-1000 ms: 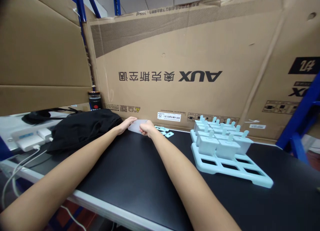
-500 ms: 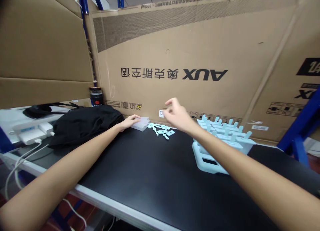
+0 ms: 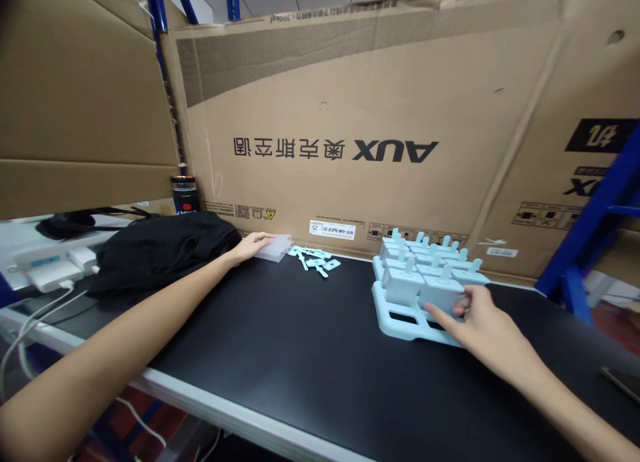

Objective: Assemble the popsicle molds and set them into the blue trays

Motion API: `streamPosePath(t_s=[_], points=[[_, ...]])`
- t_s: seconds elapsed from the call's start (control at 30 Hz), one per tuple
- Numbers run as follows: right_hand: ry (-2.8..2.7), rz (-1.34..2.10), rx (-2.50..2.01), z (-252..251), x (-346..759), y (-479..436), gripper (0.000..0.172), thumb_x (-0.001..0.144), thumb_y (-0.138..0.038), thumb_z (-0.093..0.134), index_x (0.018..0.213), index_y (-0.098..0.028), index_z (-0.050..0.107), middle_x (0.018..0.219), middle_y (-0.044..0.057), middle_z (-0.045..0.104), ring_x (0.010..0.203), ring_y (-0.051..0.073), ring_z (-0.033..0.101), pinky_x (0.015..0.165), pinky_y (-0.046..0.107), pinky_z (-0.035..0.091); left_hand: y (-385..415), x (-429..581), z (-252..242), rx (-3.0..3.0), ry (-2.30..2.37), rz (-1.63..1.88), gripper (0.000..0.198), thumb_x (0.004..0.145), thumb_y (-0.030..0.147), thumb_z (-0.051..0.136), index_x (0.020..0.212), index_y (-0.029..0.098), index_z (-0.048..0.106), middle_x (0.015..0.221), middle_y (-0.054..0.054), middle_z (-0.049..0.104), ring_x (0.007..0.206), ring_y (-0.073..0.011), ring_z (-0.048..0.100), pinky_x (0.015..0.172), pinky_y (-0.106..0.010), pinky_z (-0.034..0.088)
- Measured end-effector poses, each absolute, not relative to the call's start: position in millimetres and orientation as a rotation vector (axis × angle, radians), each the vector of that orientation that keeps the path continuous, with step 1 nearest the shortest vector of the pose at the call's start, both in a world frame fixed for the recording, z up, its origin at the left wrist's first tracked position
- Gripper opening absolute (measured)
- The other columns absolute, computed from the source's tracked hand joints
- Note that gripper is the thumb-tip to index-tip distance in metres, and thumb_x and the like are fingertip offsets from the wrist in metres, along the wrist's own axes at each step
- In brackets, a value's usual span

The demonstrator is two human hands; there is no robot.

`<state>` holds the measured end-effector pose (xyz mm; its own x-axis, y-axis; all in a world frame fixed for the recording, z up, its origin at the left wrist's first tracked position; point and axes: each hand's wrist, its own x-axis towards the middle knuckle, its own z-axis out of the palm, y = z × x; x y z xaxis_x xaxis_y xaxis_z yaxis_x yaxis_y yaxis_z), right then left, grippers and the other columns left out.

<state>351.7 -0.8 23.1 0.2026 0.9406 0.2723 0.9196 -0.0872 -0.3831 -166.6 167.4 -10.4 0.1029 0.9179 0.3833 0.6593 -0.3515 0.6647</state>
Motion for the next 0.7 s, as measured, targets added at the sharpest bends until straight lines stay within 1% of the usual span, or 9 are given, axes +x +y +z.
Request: streamPosePath(t_s=[0.07,0.1,0.13,0.2,0.3,0.43,0.5,0.6,0.7], points=[[-1.701,0.016,-2.210,28.8,337.5,-1.0,0.066,0.069,-0.085,0.046,0.105,-0.030,0.055,0.091,0.018,0.065,0.088,0.042,0.065,0.076,0.054,0.050,167.0,-166.1,-9.6,2.092,1.551,1.120,0.043,0.087,0.048,0.051,0.115,0.021,0.071,0.125,-0.006,0.067,0.113,-0.0266,0.061,0.101,-0.036,0.044],[-1.698,-0.017,-2.283,31.6,332.1,-1.5,0.065,0.068,-0.087,0.044,0.094,-0.029,0.058,0.091,0.018,0.066,0.089,0.043,0.064,0.075,0.055,0.050,166.6,-165.7,-9.0,2.104,1.552,1.124,0.043,0.088,0.047,0.050,0.114,0.021,0.071,0.125,-0.006,0.067,0.115,-0.0269,0.060,0.103,-0.036,0.043],[-1.702,-0.060,-2.325,33.8,328.1,-2.2,0.066,0.069,-0.088,0.041,0.085,-0.027,0.058,0.092,0.018,0.067,0.090,0.044,0.064,0.074,0.055,0.050,166.2,-165.2,-8.2,2.114,1.553,1.128,0.043,0.088,0.047,0.049,0.113,0.020,0.072,0.125,-0.007,0.067,0.117,-0.0271,0.059,0.105,-0.036,0.042],[-1.734,-0.129,-2.347,35.7,323.9,-3.5,0.067,0.074,-0.087,0.035,0.076,-0.024,0.058,0.093,0.019,0.068,0.090,0.043,0.065,0.073,0.053,0.050,164.8,-164.1,-6.6,2.130,1.557,1.133,0.043,0.090,0.046,0.046,0.112,0.020,0.073,0.124,-0.007,0.068,0.122,-0.0276,0.056,0.108,-0.036,0.039],[-1.745,-0.196,-2.361,34.1,322.0,-4.9,0.068,0.078,-0.084,0.032,0.076,-0.022,0.059,0.088,0.019,0.069,0.089,0.043,0.065,0.072,0.051,0.050,163.0,-162.8,-5.0,2.147,1.564,1.137,0.044,0.092,0.045,0.042,0.112,0.020,0.073,0.123,-0.006,0.068,0.124,-0.0277,0.053,0.111,-0.038,0.037],[-1.689,-0.196,-2.324,34.5,319.9,-6.5,0.069,0.078,-0.083,0.031,0.082,-0.021,0.060,0.087,0.020,0.068,0.091,0.043,0.065,0.074,0.051,0.050,164.7,-163.1,-6.0,2.174,1.556,1.145,0.044,0.092,0.047,0.042,0.111,0.021,0.073,0.121,-0.006,0.069,0.123,-0.0269,0.054,0.110,-0.038,0.038],[-1.628,-0.176,-2.286,40.4,320.0,-8.8,0.068,0.078,-0.084,0.030,0.081,-0.023,0.061,0.085,0.022,0.067,0.090,0.044,0.065,0.073,0.052,0.050,167.2,-163.6,-7.6,2.179,1.560,1.155,0.044,0.092,0.048,0.043,0.110,0.022,0.074,0.120,-0.006,0.069,0.124,-0.0269,0.053,0.111,-0.039,0.037],[-1.523,-0.185,-2.176,60.2,321.4,-14.9,0.065,0.077,-0.083,0.030,0.077,-0.025,0.060,0.077,0.023,0.064,0.084,0.045,0.064,0.069,0.053,0.049,171.2,-164.1,-10.2,2.176,1.572,1.167,0.042,0.092,0.047,0.043,0.108,0.023,0.074,0.118,-0.005,0.070,0.124,-0.0266,0.052,0.111,-0.039,0.037],[-1.584,-0.230,-1.990,91.2,316.9,-17.6,0.055,0.077,-0.078,0.039,0.077,-0.025,0.057,0.076,0.021,0.064,0.081,0.041,0.064,0.070,0.053,0.048,174.3,-164.6,-12.7,2.167,1.588,1.169,0.039,0.092,0.046,0.045,0.106,0.025,0.074,0.117,-0.004,0.070,0.124,-0.0260,0.052,0.111,-0.038,0.037]])
